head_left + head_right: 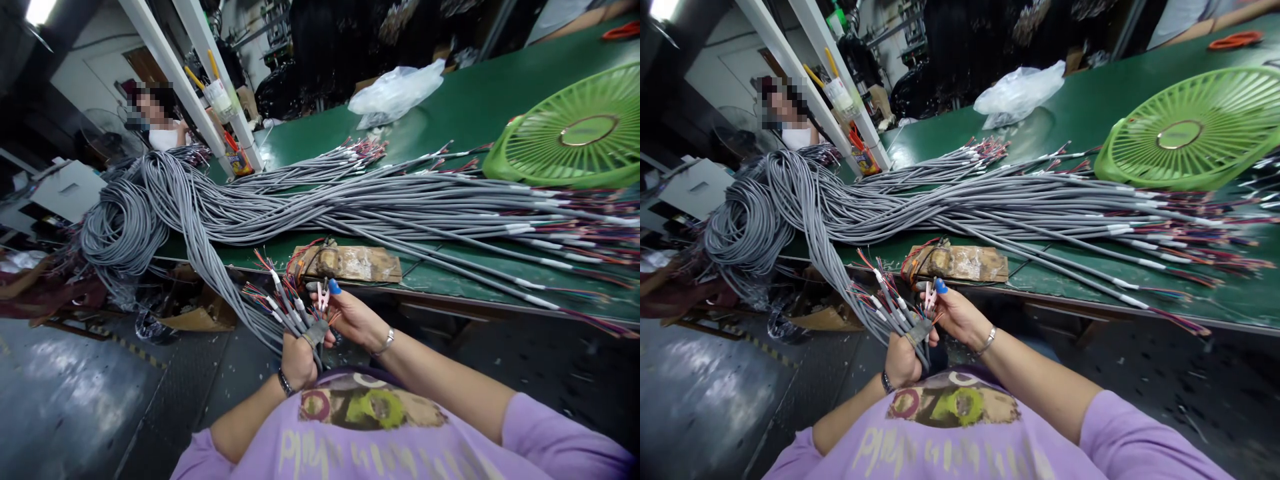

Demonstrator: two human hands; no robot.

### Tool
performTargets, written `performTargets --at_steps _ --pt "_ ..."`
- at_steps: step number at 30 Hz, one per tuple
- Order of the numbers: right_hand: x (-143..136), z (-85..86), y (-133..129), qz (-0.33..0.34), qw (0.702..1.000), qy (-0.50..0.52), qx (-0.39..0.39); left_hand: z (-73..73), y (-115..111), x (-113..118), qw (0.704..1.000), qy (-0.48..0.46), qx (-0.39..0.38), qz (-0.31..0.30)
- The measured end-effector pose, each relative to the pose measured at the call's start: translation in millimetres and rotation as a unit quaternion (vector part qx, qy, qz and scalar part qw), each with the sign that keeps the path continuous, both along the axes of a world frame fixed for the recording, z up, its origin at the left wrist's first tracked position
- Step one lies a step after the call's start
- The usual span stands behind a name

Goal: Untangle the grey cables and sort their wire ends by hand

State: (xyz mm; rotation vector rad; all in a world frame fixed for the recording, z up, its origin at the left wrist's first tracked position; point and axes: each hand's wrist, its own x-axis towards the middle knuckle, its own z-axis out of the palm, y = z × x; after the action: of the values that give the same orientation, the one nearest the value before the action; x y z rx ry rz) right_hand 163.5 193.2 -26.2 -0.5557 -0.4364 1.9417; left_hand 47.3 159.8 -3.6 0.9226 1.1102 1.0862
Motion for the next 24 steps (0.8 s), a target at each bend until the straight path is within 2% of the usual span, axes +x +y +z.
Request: performTargets --at_steps 8,10,13,17,20,24 --pt "-5 0.1 3 -0.072 0.997 -0.018 -0.032 -4.1 0 0 1.000 -0.006 -0.010 0.002" --pt "-2 0.9 0 -0.073 0.997 -0.011 -0.027 -5.6 -1 -3 1.000 -0.011 -0.007 0.000" --pt "3 2.1 -10 -0.024 0.999 -0.029 0.019 -9.4 -4 -8 1.000 -0.011 -0.007 0.000" --pt "8 7.5 -25 0.074 0.983 -0.126 0.112 -15.3 -9 -16 1.000 -0.002 -0.013 -0.009" --pt "8 13.7 -33 0.087 0.966 -0.197 0.141 -18.0 -11 -18 1.000 0.006 -0.009 -0.019" --pt "7 20.0 -35 0.077 0.956 -0.243 0.147 -20.3 -12 -18 1.000 0.010 -0.026 -0.014"
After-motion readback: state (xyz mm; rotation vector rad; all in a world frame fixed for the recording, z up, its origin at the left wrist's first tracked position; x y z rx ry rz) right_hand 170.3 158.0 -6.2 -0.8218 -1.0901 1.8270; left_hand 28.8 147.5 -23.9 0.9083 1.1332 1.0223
